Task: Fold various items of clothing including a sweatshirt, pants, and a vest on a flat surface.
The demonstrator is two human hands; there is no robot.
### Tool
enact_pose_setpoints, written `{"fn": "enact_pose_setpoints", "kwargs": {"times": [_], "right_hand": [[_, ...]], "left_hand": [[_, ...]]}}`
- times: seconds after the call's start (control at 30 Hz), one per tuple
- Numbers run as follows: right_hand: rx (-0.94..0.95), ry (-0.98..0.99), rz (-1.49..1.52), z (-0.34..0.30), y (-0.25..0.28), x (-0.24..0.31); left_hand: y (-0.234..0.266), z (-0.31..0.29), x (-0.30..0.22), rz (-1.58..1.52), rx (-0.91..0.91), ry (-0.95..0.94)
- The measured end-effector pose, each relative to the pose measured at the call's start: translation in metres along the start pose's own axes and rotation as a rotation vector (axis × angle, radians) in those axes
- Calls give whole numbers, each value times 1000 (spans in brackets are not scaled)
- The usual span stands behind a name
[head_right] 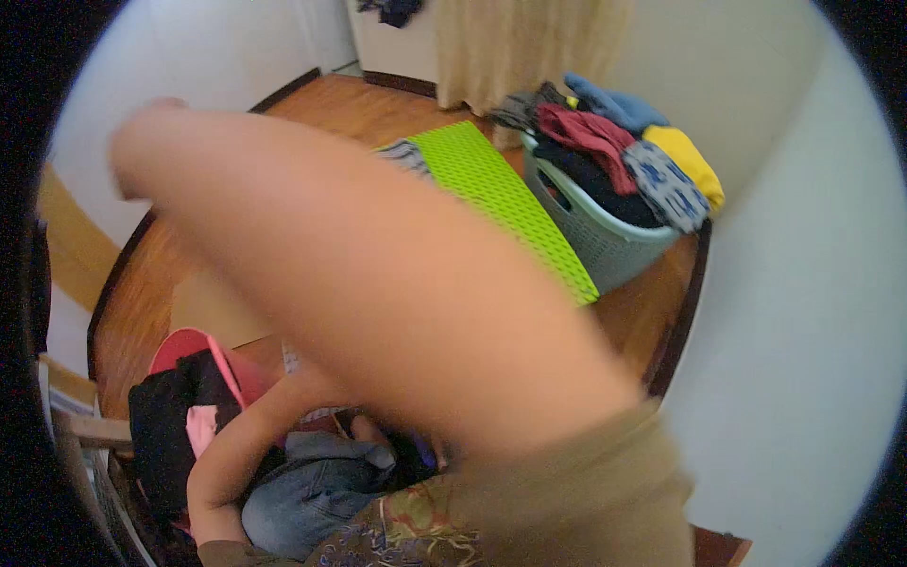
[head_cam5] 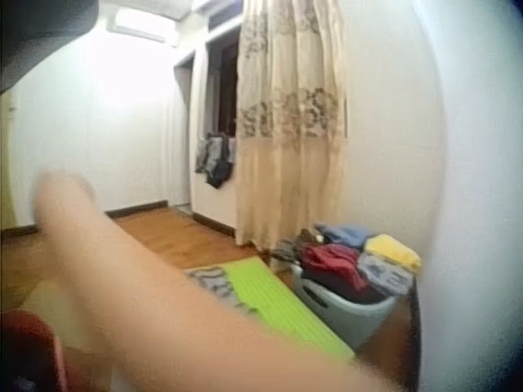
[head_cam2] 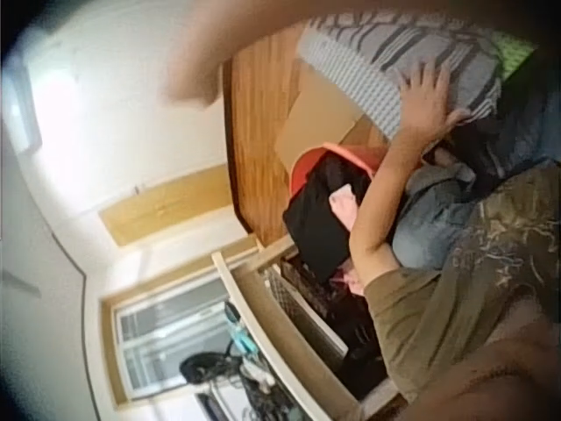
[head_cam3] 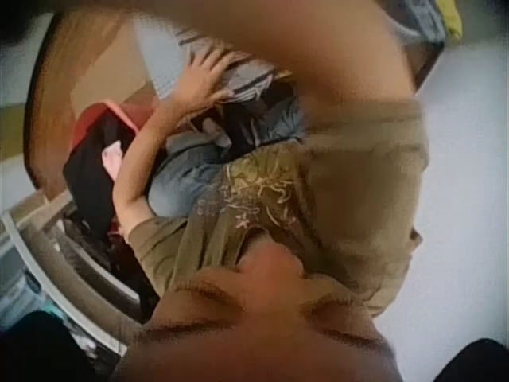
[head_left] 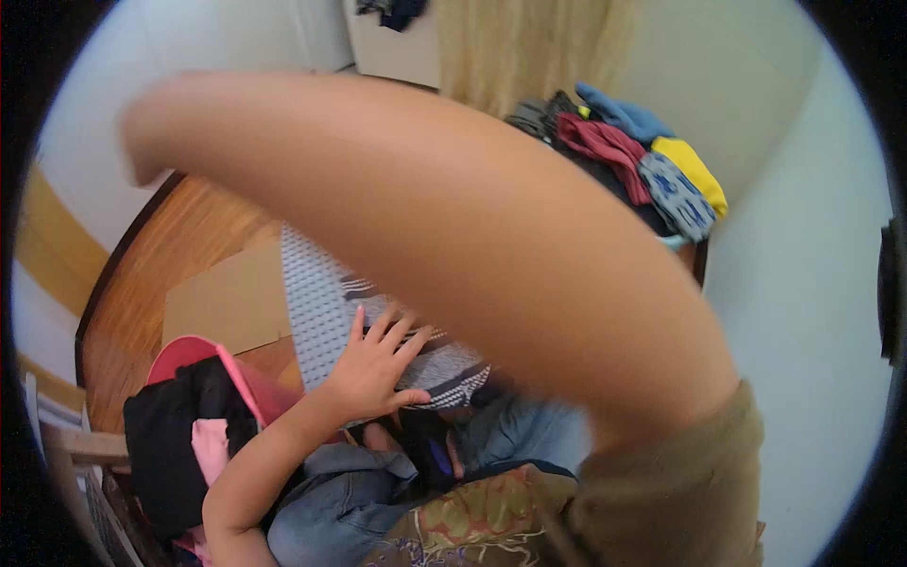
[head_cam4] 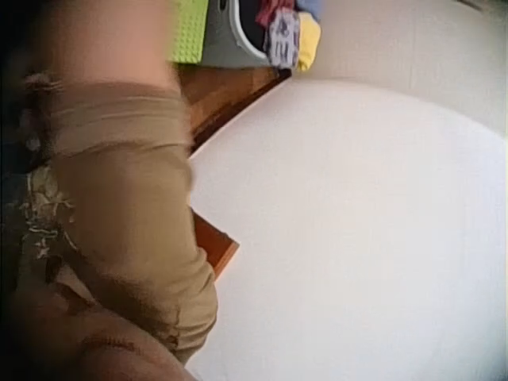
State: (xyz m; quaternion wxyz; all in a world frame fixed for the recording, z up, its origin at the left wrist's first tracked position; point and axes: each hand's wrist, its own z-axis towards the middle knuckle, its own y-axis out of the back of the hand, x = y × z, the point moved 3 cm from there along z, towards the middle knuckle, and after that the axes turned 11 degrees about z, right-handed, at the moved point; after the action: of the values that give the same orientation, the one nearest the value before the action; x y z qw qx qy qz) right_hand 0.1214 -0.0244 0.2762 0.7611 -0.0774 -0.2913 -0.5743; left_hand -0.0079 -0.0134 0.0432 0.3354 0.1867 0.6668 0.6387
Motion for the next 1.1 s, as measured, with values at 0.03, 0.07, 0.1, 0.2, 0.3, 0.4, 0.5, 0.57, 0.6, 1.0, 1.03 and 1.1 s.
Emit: {"fn": "enact_pose_setpoints", "kwargs": {"times": [0.03,0.07,0.1,0.2,0.3,0.4,0.5,0.57,0.6,1.0,1.03,1.1], "right_hand": [[325,-119,-242,17,-16,-41],[664,-231,-478,32,-43,-86],[998,-320,-709,30,-62,-120],[1201,-345,-557,-110,-50,-146],[1176,-309,-703,-195,-21,-135],[930,-91,-809,-233,-9,-142],[653,-15,-786,-257,5,-135],[551,-49,-687,-258,14,-136],[542,-68,-642,-257,16,-134],[837,-570,-12,-122,68,-101],[878,-591,12,-97,66,-107],[853,-598,-121,-68,70,-148]], "left_hand": [[11,8,-13,270,2,-72],[6,7,-12,273,-12,-61],[-1,-4,-10,252,5,-57],[-12,-38,-5,262,-67,-59],[-29,-38,-5,390,-136,-57],[-30,-38,-11,497,-203,-117],[-31,-42,-20,614,-350,-192],[-26,-41,-21,490,-280,-145],[-24,-41,-21,353,-206,-98],[84,-10,-1,-650,356,192],[92,-10,16,-731,340,274],[106,9,52,-828,299,391]]}}
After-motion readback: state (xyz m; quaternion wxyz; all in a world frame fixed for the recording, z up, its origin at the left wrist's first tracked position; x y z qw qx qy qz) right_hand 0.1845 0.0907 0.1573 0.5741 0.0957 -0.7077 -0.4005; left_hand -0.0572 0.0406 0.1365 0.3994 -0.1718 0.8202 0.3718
